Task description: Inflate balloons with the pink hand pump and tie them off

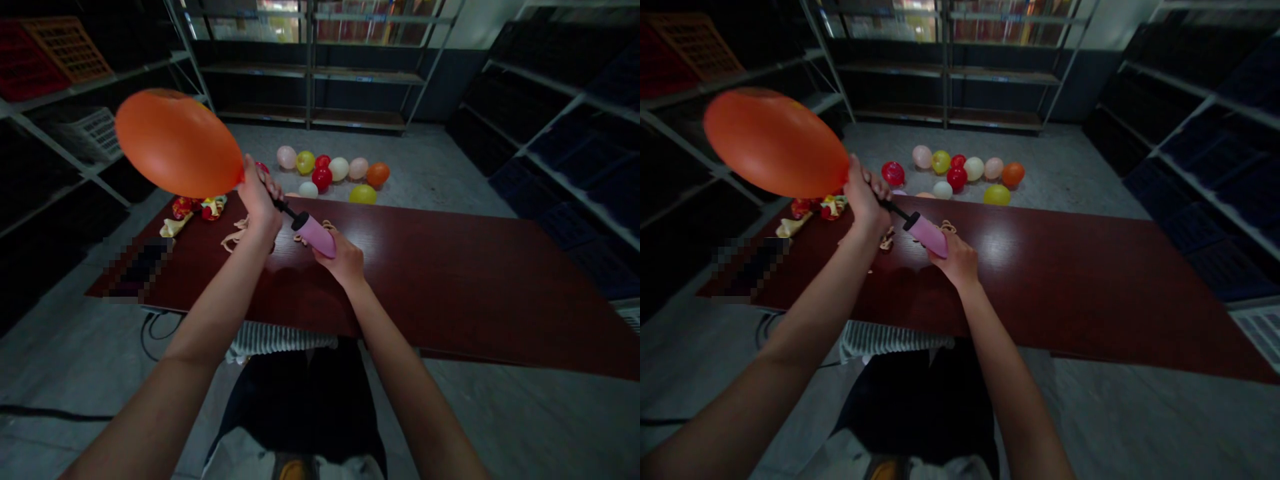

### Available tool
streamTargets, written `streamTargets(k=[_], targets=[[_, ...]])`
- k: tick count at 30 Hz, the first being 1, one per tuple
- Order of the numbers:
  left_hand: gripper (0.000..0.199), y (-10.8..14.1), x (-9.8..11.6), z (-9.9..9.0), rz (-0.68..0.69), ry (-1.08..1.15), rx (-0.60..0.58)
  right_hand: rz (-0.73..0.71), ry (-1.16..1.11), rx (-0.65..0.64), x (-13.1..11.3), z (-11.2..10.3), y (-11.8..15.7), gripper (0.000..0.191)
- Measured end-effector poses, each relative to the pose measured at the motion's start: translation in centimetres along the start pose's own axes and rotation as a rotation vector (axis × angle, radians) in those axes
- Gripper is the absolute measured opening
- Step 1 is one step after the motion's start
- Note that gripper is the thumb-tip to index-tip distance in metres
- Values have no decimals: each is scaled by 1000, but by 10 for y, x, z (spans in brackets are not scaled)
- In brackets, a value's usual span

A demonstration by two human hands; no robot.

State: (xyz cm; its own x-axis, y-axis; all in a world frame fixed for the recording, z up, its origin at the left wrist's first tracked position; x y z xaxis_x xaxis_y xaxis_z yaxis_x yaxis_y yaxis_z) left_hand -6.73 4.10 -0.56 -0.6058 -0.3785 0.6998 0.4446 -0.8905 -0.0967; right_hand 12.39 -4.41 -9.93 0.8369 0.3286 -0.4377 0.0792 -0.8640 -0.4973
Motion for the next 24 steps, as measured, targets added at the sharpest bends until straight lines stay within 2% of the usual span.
streamTargets(k=[3, 5, 13, 18, 24], targets=[[53, 18, -25, -3, -48, -14, 8, 11, 5, 4, 3, 0, 0, 57], [52, 25, -32, -12, -72, 10, 56, 8, 18, -2, 4, 1, -1, 57], [45, 16, -26, -67, -212, 147, 266, -115, 132, -122, -14, 12, 1, 56], [43, 8, -6, -88, -216, 163, 314, -167, 146, -143, -25, 10, 6, 55], [39, -5, 45, -103, -176, 120, 358, -242, 140, -142, -27, 14, 8, 57]])
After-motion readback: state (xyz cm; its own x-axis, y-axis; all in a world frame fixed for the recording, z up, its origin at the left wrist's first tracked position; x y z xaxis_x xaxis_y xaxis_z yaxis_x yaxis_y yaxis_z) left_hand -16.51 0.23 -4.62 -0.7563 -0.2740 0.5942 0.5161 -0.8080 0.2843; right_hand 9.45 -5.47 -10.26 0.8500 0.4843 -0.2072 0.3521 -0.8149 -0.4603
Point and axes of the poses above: each hand's wrist, its own y-axis away from the middle knuckle, its own z-axis out of the palm, x = y × z, the point moved 8 cm from there along -y, towards the middle knuckle, and after that the axes turned 1 degree about -x, right-handed, at the moved point
